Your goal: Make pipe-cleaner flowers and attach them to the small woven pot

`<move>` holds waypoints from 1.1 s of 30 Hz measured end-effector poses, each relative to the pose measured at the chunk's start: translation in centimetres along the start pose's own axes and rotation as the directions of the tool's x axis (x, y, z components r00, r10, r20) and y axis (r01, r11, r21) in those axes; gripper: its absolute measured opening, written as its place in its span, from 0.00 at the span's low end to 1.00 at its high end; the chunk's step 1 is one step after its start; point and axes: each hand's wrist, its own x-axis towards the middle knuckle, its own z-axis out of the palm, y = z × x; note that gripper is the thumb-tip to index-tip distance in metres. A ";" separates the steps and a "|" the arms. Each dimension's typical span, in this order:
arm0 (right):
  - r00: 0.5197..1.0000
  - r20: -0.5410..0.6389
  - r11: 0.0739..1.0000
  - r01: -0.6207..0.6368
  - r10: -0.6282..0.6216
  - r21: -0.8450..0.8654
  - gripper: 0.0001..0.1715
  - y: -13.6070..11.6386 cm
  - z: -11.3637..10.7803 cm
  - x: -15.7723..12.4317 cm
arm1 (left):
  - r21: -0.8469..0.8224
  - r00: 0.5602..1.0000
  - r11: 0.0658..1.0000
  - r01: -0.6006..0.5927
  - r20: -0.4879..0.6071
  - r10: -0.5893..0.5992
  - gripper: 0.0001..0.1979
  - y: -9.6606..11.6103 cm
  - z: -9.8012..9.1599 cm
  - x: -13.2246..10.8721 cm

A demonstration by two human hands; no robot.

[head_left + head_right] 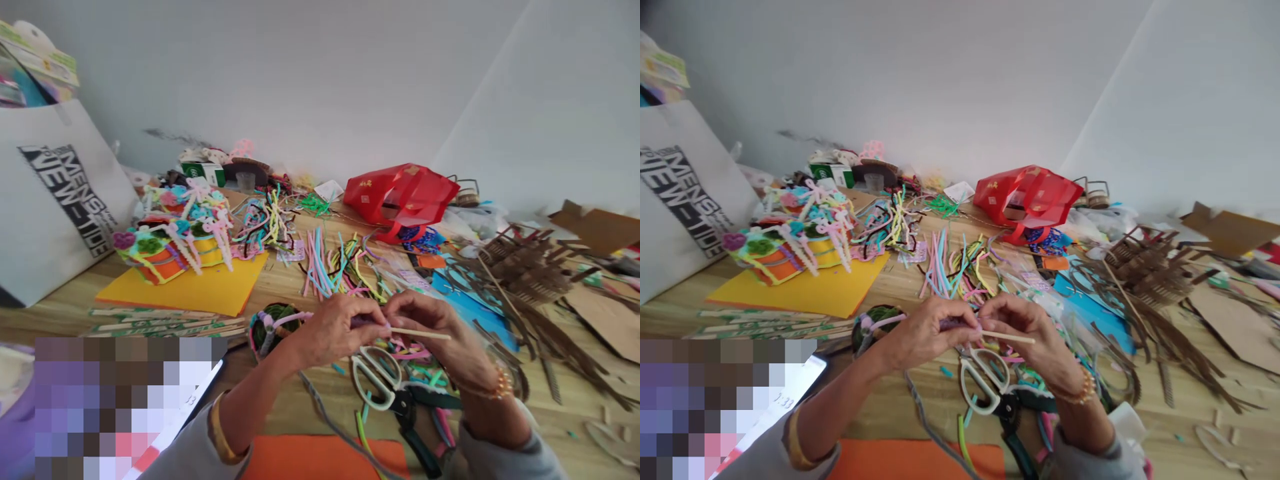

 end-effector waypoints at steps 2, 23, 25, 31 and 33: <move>0.996 -0.013 0.996 0.084 -0.085 -0.034 0.14 0.0 0.4 0.2 | -0.089 0.999 0.995 0.036 -0.030 -0.039 0.07 -0.3 0.0 0.1; 0.964 0.051 0.857 0.256 -0.261 -0.447 0.12 -0.6 0.9 -0.1 | 0.008 0.997 1.000 -0.013 -0.073 0.013 0.07 0.2 -0.8 0.2; 0.962 0.039 0.859 0.259 -0.270 -0.442 0.13 -0.8 1.0 -0.1 | 0.063 0.993 0.997 -0.048 -0.100 0.055 0.07 0.3 -0.7 0.2; 0.972 -0.048 0.916 0.201 -0.231 -0.346 0.14 -0.7 1.7 0.2 | 0.079 0.985 0.996 -0.044 -0.162 0.057 0.06 0.4 -0.1 0.2; 0.975 -0.089 0.947 0.174 -0.204 -0.269 0.16 -0.3 2.0 0.4 | 0.071 0.984 0.997 -0.025 -0.173 0.037 0.06 0.3 0.0 0.2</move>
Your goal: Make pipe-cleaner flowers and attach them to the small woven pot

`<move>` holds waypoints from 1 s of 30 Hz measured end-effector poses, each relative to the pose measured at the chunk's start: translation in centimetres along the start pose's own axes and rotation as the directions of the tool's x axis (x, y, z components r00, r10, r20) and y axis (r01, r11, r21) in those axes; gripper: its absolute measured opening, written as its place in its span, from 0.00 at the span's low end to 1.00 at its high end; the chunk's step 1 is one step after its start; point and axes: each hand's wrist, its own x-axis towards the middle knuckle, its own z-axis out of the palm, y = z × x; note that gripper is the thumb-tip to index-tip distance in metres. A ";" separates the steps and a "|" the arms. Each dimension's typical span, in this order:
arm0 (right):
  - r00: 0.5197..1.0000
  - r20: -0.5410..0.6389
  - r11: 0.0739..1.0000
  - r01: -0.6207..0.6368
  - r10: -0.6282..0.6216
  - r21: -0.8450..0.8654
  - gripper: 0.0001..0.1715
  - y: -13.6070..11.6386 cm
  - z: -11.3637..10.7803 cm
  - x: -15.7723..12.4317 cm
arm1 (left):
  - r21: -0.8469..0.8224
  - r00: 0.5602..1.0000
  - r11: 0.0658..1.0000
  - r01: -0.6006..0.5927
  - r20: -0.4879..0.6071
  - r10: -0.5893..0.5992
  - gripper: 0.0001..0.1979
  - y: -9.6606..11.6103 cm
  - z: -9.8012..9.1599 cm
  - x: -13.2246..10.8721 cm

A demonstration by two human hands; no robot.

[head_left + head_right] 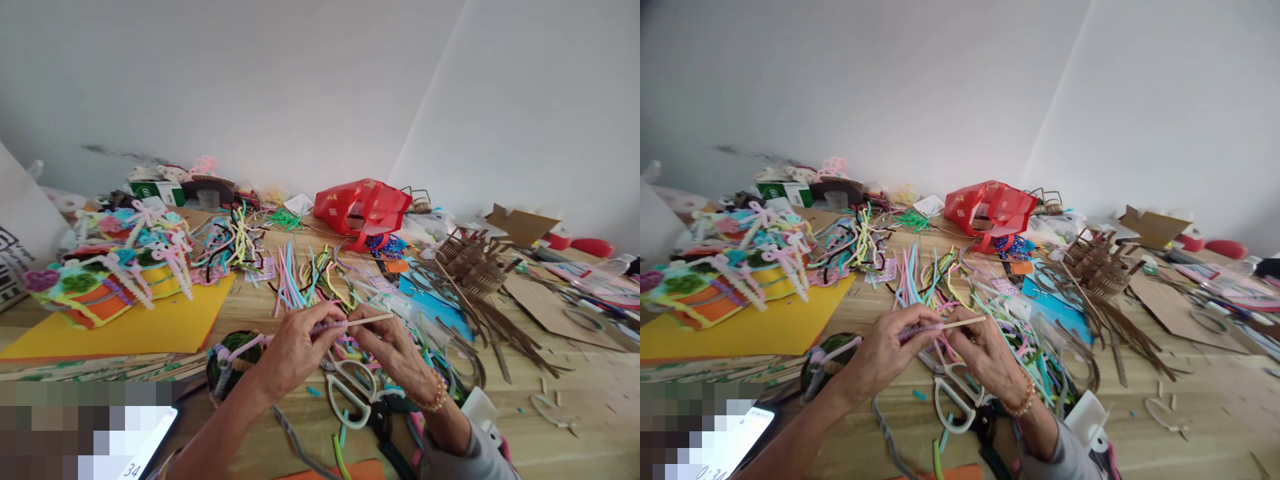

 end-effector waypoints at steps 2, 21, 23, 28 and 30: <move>0.999 -0.009 0.996 -0.037 0.038 0.085 0.18 0.4 0.4 0.1 | 0.007 1.000 1.000 -0.005 -0.014 0.005 0.06 -0.2 0.0 0.1; 0.751 -0.134 0.467 0.251 -0.646 -0.848 0.10 1.1 1.3 -0.4 | -0.051 0.995 0.994 0.095 0.014 -0.095 0.10 -1.2 -0.5 0.4; 0.762 -0.104 0.479 0.289 -0.639 -0.829 0.11 1.0 0.8 -0.2 | -0.035 0.995 0.994 0.101 0.022 -0.101 0.10 -1.1 -0.6 0.5; 0.833 0.056 0.523 0.396 -0.550 -0.755 0.09 0.8 -0.2 0.2 | -0.020 0.992 0.994 0.110 0.060 -0.108 0.10 -1.1 -0.6 0.4; 0.834 0.109 0.537 0.442 -0.541 -0.718 0.08 1.0 -0.5 0.3 | -0.004 0.992 0.995 0.096 0.078 -0.096 0.10 -1.3 -0.5 0.4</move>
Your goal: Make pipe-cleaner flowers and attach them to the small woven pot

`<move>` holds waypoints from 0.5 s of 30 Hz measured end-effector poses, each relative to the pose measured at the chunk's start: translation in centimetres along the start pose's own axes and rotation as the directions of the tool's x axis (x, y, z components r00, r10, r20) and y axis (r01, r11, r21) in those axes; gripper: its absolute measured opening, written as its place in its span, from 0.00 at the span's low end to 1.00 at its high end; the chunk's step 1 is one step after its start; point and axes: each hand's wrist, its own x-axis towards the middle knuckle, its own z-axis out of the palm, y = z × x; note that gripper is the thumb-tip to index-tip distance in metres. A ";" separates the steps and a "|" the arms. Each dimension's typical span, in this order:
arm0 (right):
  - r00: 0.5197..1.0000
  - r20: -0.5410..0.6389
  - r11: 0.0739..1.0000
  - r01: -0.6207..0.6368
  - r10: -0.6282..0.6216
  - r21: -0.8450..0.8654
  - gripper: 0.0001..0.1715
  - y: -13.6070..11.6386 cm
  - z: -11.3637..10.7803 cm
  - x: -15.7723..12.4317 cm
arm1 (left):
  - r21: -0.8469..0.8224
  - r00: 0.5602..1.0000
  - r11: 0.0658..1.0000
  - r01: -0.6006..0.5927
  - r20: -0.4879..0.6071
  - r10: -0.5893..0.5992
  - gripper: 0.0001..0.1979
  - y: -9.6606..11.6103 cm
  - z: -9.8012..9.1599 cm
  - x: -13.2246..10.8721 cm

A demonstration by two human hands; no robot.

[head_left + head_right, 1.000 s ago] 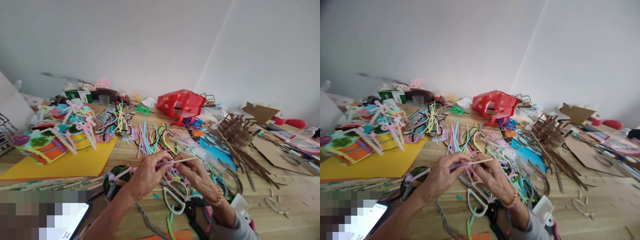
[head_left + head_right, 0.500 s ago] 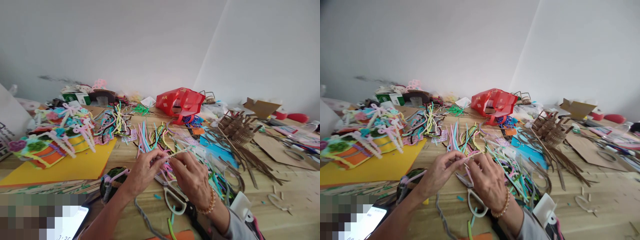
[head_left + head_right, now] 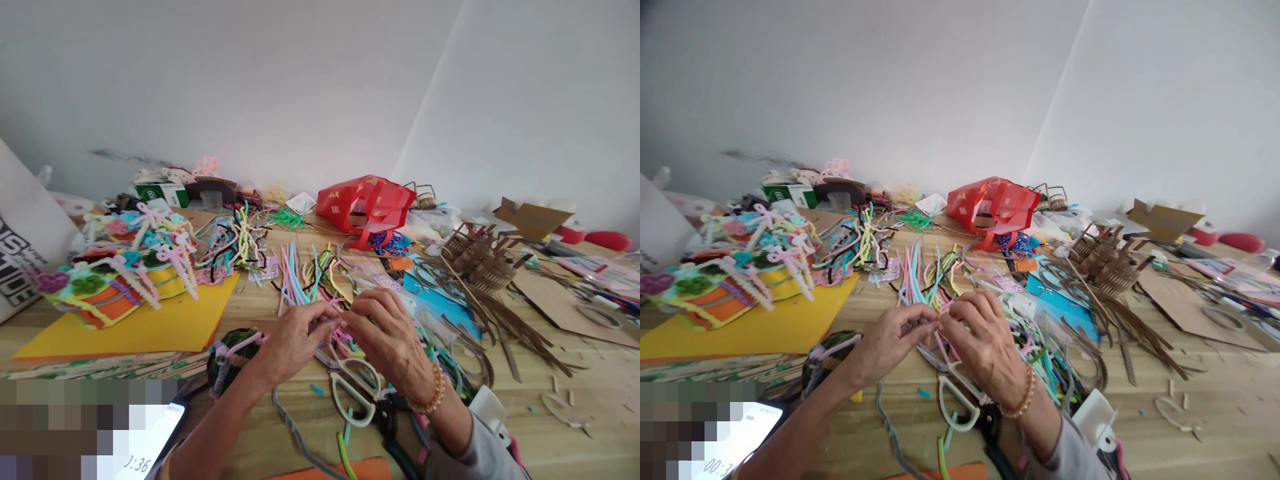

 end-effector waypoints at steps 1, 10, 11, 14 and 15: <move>1.000 0.012 1.000 0.012 -0.012 0.021 0.07 0.2 0.0 0.0 | 0.012 1.000 1.000 -0.008 0.004 0.008 0.09 -0.1 0.1 0.0; 0.989 0.104 0.969 -0.128 0.108 0.209 0.07 0.1 0.1 0.0 | 0.163 0.999 0.985 -0.052 -0.001 0.053 0.06 -0.5 0.4 0.0; 0.982 0.125 0.956 -0.166 0.139 0.243 0.07 0.0 0.1 -0.1 | 0.198 0.998 0.979 -0.056 -0.006 0.058 0.06 -0.5 0.5 0.0; 0.952 0.186 0.886 -0.295 0.242 0.357 0.08 -0.2 0.0 -0.2 | 0.347 0.994 0.933 -0.093 -0.015 0.104 0.05 -0.5 0.9 -0.2; 0.939 0.208 0.854 -0.337 0.274 0.396 0.08 -0.2 0.0 -0.3 | 0.399 0.991 0.909 -0.119 -0.005 0.132 0.06 -0.6 1.0 -0.2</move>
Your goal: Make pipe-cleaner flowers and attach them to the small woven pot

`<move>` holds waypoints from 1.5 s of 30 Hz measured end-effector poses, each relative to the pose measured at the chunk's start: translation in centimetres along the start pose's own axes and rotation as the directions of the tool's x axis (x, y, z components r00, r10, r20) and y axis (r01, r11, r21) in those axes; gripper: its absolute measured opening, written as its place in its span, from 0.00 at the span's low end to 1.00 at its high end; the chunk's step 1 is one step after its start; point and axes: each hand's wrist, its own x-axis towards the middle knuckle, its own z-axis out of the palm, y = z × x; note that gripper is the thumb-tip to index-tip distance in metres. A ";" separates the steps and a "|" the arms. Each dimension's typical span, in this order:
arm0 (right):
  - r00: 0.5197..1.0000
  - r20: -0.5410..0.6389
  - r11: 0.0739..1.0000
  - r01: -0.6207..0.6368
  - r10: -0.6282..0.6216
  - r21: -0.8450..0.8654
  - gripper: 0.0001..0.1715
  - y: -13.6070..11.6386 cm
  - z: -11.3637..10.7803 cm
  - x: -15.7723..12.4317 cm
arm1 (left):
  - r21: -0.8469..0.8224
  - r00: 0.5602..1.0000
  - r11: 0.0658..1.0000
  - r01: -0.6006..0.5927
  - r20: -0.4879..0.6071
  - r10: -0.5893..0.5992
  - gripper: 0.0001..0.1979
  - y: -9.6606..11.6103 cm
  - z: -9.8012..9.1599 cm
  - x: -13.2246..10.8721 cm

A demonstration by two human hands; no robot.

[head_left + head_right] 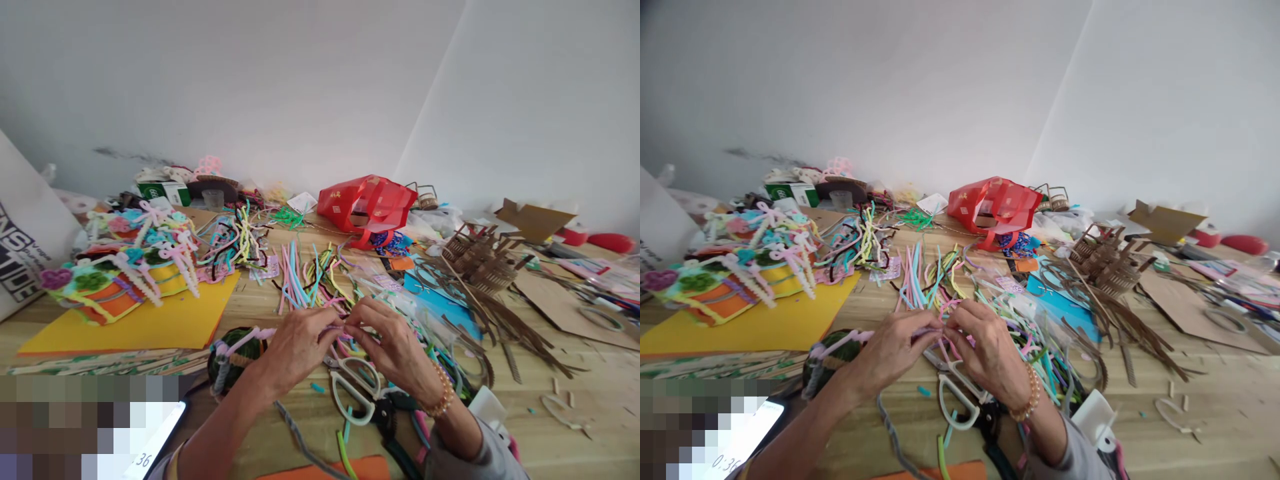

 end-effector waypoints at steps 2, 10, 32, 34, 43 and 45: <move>0.997 0.023 0.993 -0.070 0.068 0.095 0.09 0.0 -0.1 0.0 | 0.098 0.998 0.993 -0.064 0.008 0.064 0.07 0.0 0.3 -0.1; 0.953 0.155 0.882 -0.300 0.261 0.363 0.17 0.9 0.1 0.2 | 0.091 0.996 0.992 -0.090 0.000 0.090 0.06 -0.1 0.4 -0.2; 0.934 0.220 0.888 -0.340 0.281 0.311 0.23 1.5 -0.1 0.4 | -0.061 1.000 0.998 0.005 -0.024 -0.006 0.05 0.1 -0.4 0.0; 0.935 0.220 0.888 -0.338 0.278 0.311 0.23 1.5 -0.1 0.4 | -0.081 1.000 0.997 0.017 -0.022 -0.019 0.05 0.1 -0.5 0.0; 0.946 0.220 0.937 -0.283 0.237 0.205 0.18 0.9 -0.4 0.3 | 0.090 0.997 0.993 -0.072 0.021 0.070 0.06 0.2 -0.1 -0.1; 0.946 0.236 0.943 -0.269 0.221 0.194 0.19 1.1 -0.3 0.3 | 0.108 0.997 0.991 -0.079 0.030 0.076 0.05 0.2 0.0 -0.1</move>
